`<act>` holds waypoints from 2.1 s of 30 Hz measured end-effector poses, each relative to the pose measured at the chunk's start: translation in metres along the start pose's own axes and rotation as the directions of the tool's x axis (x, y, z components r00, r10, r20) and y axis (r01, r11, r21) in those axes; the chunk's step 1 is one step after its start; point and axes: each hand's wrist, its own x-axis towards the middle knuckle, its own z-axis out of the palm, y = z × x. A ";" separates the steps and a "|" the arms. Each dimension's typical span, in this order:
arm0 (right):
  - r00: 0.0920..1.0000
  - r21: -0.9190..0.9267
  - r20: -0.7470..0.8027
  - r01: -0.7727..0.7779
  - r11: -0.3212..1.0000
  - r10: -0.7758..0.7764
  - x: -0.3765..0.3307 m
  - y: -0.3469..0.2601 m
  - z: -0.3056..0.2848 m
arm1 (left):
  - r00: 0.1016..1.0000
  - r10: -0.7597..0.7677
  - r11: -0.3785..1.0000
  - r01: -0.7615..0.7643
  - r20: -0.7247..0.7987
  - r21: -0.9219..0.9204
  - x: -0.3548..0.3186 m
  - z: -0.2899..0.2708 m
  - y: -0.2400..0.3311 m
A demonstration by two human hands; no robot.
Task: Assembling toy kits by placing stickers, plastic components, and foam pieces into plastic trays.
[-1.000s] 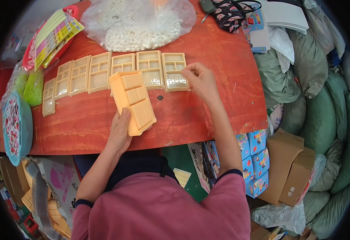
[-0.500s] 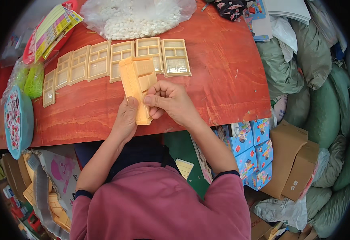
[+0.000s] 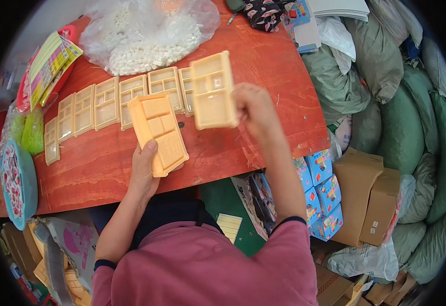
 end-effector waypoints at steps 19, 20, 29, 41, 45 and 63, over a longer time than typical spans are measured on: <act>0.999 -0.478 -0.023 -0.043 0.877 0.036 0.001 -0.001 0.009 | 0.995 0.012 1.000 -0.015 0.095 0.027 0.008 0.006 -0.012; 0.990 -0.396 0.066 -0.092 0.914 0.128 -0.015 -0.002 0.028 | 0.992 0.028 0.997 -0.036 0.125 0.067 0.010 0.007 -0.014; 0.960 -0.080 0.211 -0.169 0.982 0.182 -0.048 0.025 0.062 | 0.974 0.114 0.973 -0.149 0.194 0.178 0.002 0.023 -0.015; 0.978 -0.040 0.182 -0.100 0.994 0.105 -0.054 0.031 0.061 | 0.964 0.110 0.962 -0.165 0.243 0.219 0.004 0.024 -0.019; 0.935 -0.517 0.157 0.352 0.780 -0.317 -0.063 0.031 0.065 | 0.929 0.290 0.850 -0.360 0.230 0.385 0.009 0.025 -0.026; 0.889 -0.104 -0.199 -0.437 0.893 0.412 0.090 0.009 -0.165 | 0.991 -0.051 0.992 0.036 0.126 0.119 0.003 0.014 -0.014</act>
